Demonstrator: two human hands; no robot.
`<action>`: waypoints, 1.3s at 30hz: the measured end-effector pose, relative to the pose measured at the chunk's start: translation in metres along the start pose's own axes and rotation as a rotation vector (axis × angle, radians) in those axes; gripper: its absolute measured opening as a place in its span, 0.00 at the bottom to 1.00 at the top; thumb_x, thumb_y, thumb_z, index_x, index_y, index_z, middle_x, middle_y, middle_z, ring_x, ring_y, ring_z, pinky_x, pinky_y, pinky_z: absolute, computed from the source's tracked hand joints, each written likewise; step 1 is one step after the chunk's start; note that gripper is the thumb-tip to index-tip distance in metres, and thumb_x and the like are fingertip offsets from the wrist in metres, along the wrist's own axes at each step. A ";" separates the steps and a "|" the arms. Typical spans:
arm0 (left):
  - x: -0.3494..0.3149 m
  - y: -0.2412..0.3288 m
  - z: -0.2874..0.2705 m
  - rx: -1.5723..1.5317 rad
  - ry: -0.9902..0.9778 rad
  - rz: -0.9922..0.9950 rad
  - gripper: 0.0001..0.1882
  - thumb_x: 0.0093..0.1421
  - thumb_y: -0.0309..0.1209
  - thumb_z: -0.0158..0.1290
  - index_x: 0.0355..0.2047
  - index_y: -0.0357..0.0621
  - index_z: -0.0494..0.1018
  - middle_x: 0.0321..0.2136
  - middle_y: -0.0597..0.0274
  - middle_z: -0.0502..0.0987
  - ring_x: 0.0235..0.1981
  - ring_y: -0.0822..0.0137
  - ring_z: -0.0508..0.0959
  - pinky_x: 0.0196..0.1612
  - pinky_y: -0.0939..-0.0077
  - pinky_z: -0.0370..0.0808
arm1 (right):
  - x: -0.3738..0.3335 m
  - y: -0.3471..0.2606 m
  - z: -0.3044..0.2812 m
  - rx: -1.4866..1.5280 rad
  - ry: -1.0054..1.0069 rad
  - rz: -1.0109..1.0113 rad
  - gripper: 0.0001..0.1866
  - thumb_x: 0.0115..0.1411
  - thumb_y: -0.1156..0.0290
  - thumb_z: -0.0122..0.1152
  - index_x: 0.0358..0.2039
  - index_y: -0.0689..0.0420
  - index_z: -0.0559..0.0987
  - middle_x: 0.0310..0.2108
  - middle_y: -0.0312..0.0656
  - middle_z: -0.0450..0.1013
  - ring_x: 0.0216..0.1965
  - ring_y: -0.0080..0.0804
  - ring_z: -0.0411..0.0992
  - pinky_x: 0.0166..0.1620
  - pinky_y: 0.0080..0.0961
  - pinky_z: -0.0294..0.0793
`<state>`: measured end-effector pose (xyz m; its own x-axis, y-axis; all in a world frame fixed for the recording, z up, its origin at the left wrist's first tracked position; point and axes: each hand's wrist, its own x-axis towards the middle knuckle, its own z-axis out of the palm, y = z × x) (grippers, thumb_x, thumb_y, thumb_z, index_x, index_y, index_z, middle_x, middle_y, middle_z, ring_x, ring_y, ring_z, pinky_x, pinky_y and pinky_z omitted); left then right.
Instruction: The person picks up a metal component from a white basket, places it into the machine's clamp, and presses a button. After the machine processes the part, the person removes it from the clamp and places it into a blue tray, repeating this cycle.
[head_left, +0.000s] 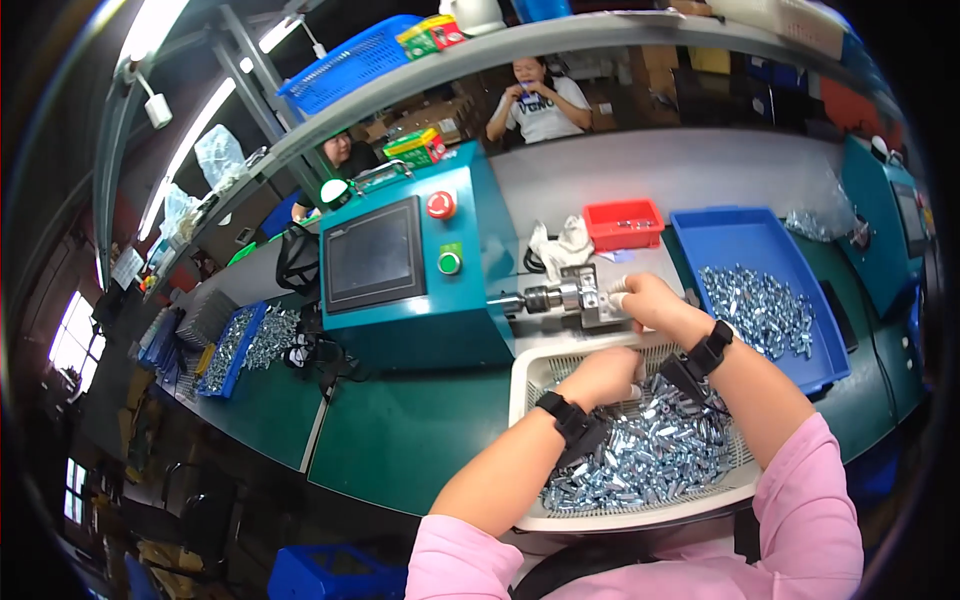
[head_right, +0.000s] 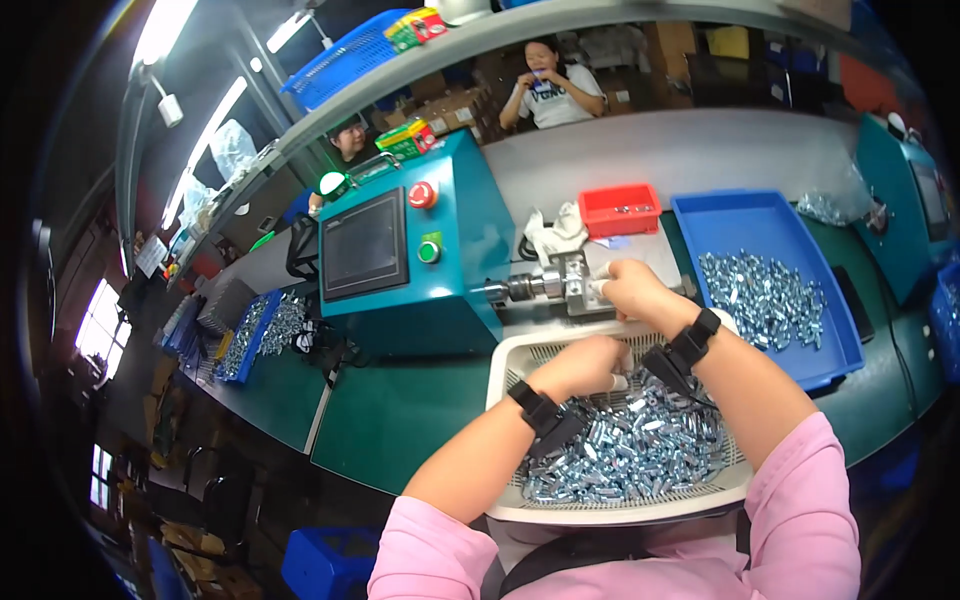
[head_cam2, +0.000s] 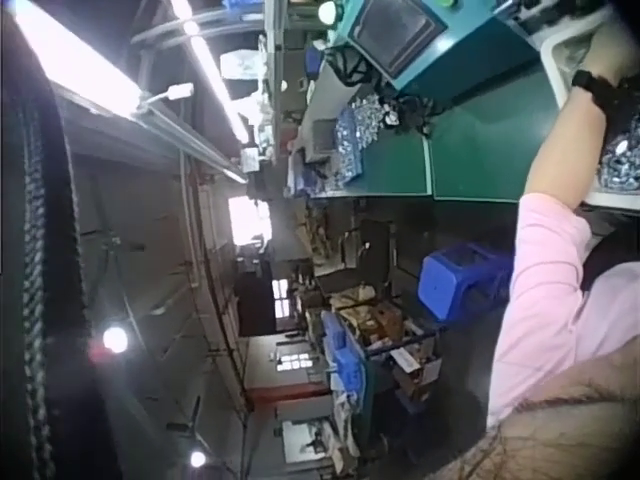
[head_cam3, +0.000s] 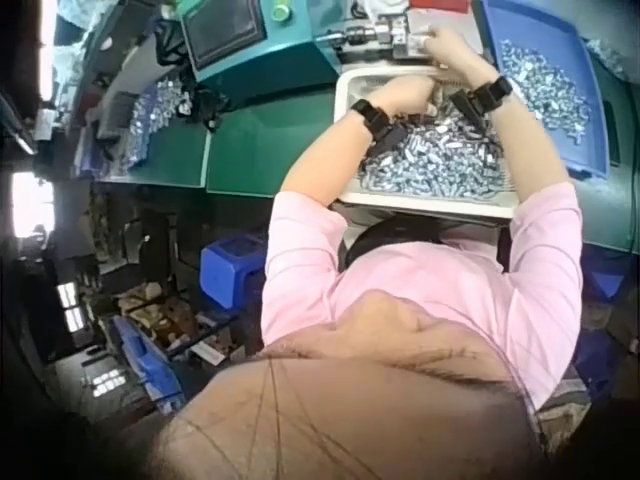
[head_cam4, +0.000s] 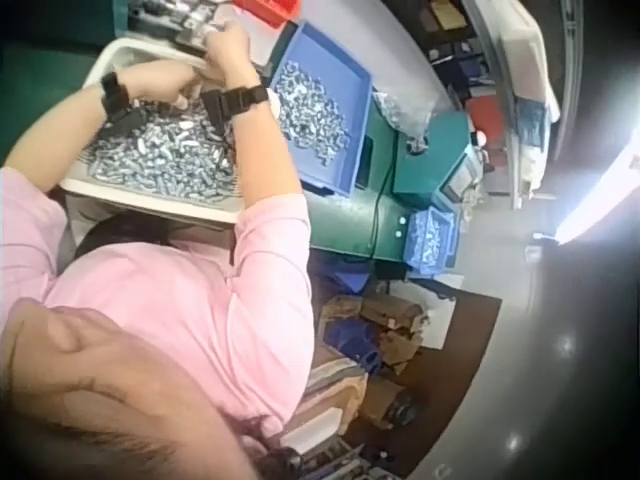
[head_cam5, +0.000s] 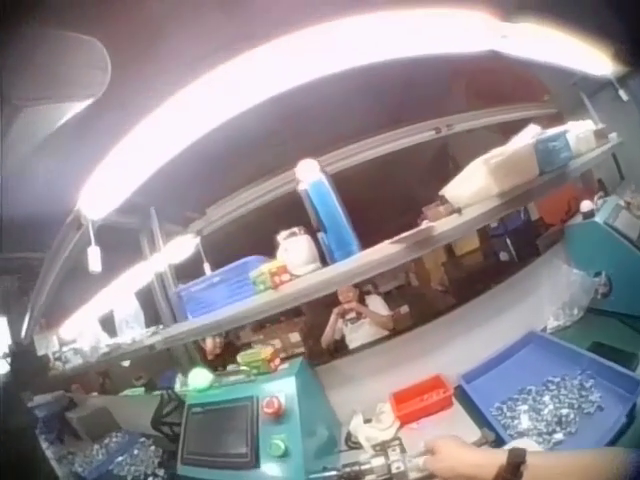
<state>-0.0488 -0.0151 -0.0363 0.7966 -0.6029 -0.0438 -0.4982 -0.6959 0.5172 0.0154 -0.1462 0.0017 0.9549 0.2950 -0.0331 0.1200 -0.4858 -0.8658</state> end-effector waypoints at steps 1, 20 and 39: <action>0.000 0.001 0.001 0.000 -0.010 -0.004 0.11 0.40 0.30 0.58 0.26 0.41 0.75 0.27 0.51 0.76 0.33 0.51 0.76 0.38 0.62 0.72 | 0.001 -0.003 -0.003 -0.035 -0.015 0.047 0.14 0.51 0.70 0.52 0.34 0.67 0.75 0.17 0.44 0.70 0.13 0.30 0.69 0.19 0.28 0.68; 0.001 -0.007 0.001 0.048 -0.008 0.042 0.13 0.39 0.28 0.61 0.29 0.41 0.77 0.28 0.54 0.78 0.33 0.55 0.77 0.38 0.67 0.73 | 0.011 -0.005 -0.080 -1.080 0.267 0.310 0.14 0.48 0.62 0.55 0.31 0.56 0.81 0.35 0.48 0.76 0.39 0.43 0.75 0.41 0.33 0.74; -0.009 0.016 -0.021 -0.039 0.128 0.251 0.12 0.47 0.23 0.51 0.34 0.43 0.77 0.31 0.46 0.77 0.36 0.51 0.76 0.40 0.65 0.72 | 0.012 0.025 -0.013 -0.156 0.513 -0.234 0.11 0.47 0.68 0.55 0.31 0.57 0.79 0.27 0.49 0.76 0.33 0.44 0.75 0.39 0.36 0.72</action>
<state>-0.0569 -0.0123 -0.0095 0.6881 -0.6985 0.1967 -0.6737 -0.5143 0.5307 0.0338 -0.1650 -0.0136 0.9030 -0.0080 0.4295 0.3448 -0.5828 -0.7358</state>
